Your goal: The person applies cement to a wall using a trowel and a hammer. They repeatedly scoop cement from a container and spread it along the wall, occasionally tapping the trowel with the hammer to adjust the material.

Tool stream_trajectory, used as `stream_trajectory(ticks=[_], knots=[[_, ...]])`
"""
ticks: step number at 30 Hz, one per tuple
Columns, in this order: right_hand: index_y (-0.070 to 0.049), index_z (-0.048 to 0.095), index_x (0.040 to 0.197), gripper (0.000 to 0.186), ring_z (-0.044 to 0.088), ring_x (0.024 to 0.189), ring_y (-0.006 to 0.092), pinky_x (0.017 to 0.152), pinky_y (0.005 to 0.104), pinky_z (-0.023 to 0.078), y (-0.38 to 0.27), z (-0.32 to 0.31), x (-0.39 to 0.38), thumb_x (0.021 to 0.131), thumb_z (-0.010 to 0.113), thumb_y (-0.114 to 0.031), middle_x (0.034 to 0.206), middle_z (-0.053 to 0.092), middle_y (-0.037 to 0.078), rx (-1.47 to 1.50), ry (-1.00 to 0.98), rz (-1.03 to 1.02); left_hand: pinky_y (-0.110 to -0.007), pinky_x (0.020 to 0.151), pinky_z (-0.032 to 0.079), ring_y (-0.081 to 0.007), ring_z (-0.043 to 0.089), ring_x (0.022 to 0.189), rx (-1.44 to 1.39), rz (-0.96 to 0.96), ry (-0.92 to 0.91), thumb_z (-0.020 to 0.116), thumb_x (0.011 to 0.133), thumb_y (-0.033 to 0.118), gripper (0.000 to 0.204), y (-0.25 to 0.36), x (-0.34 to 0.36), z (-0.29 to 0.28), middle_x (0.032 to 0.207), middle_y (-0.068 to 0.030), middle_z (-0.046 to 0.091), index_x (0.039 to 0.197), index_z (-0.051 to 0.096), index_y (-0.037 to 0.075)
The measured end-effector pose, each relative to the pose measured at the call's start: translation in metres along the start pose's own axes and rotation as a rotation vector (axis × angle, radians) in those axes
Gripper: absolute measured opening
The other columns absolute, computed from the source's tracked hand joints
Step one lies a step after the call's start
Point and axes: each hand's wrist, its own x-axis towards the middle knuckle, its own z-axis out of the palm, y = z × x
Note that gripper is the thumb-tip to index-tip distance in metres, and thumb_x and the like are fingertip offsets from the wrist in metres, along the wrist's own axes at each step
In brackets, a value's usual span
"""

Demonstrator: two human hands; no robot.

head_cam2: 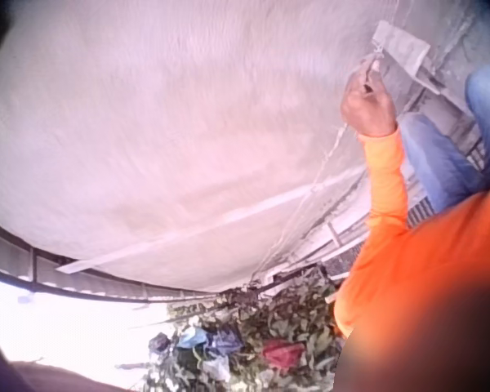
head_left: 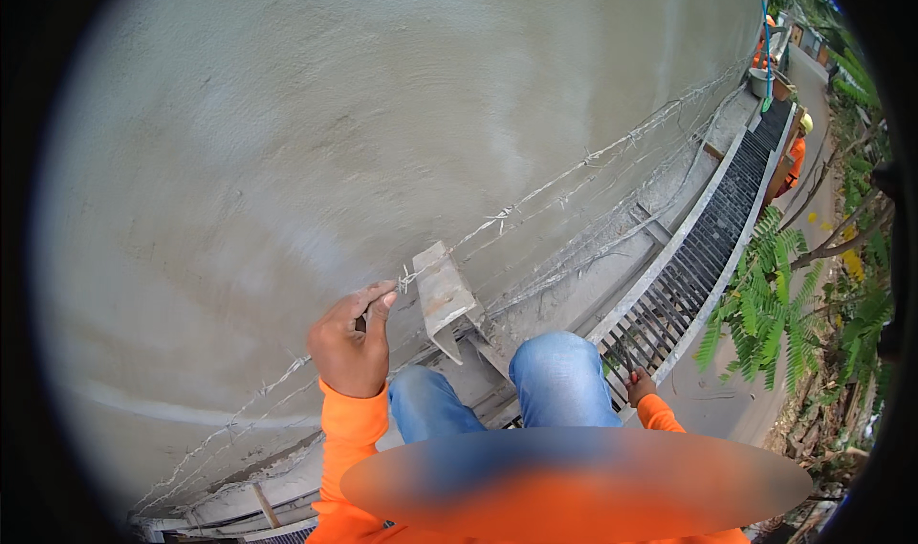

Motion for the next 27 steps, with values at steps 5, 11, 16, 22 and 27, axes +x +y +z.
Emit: stream_trajectory(ticks=[5, 11, 16, 22, 27], knots=[[-0.011, 0.065, 0.109, 0.024, 0.07, 0.094, 0.0426, 0.085, 0.049, 0.056, 0.02, 0.026, -0.016, 0.092, 0.071, -0.027, 0.095, 0.073, 0.021, -0.001, 0.179, 0.104, -0.029, 0.071, 0.053, -0.021, 0.073, 0.08, 0.047, -0.031, -0.025, 0.074, 0.093, 0.011, 0.011, -0.008, -0.007, 0.006, 0.092, -0.0132, 0.078, 0.101, 0.08, 0.004], [-0.018, 0.058, 0.129, 0.04, 0.064, 0.108, 0.0478, 0.092, 0.0539, 0.053, 0.005, 0.023, -0.031, 0.095, 0.069, -0.035, 0.12, 0.058, 0.025, 0.027, 0.226, 0.163, -0.03, 0.069, 0.05, -0.0168, 0.065, 0.078, -0.035, -0.031, -0.087, 0.069, 0.098, 0.014, 0.019, -0.045, 0.013, 0.022, 0.099, -0.0147, 0.077, 0.106, 0.075, -0.002], [-0.014, 0.064, 0.118, 0.036, 0.062, 0.105, 0.0465, 0.091, 0.0531, 0.052, -0.003, 0.021, -0.035, 0.092, 0.076, -0.036, 0.114, 0.057, 0.026, 0.048, 0.285, 0.068, -0.034, 0.076, 0.052, -0.0243, 0.07, 0.084, 0.05, -0.027, -0.108, 0.065, 0.099, 0.013, 0.02, -0.062, 0.016, 0.027, 0.099, -0.0165, 0.076, 0.107, 0.074, -0.003], [-0.018, 0.068, 0.117, 0.035, 0.062, 0.106, 0.0419, 0.09, 0.0521, 0.053, -0.018, 0.016, -0.04, 0.09, 0.076, -0.039, 0.11, 0.058, 0.022, -0.083, 0.276, 0.092, -0.04, 0.088, 0.053, -0.0316, 0.071, 0.095, 0.072, -0.007, -0.204, 0.063, 0.1, 0.016, 0.025, -0.06, 0.025, 0.025, 0.102, -0.0214, 0.074, 0.11, 0.072, -0.005], [-0.014, 0.062, 0.104, 0.024, 0.062, 0.094, 0.0446, 0.077, 0.0564, 0.052, -0.021, 0.023, -0.038, 0.093, 0.071, -0.034, 0.103, 0.058, 0.022, -0.031, 0.482, -0.087, -0.042, 0.093, 0.054, -0.0402, 0.072, 0.105, 0.121, 0.022, -0.181, 0.062, 0.101, 0.022, 0.03, -0.048, 0.025, 0.026, 0.108, -0.0233, 0.075, 0.108, 0.074, -0.004]])
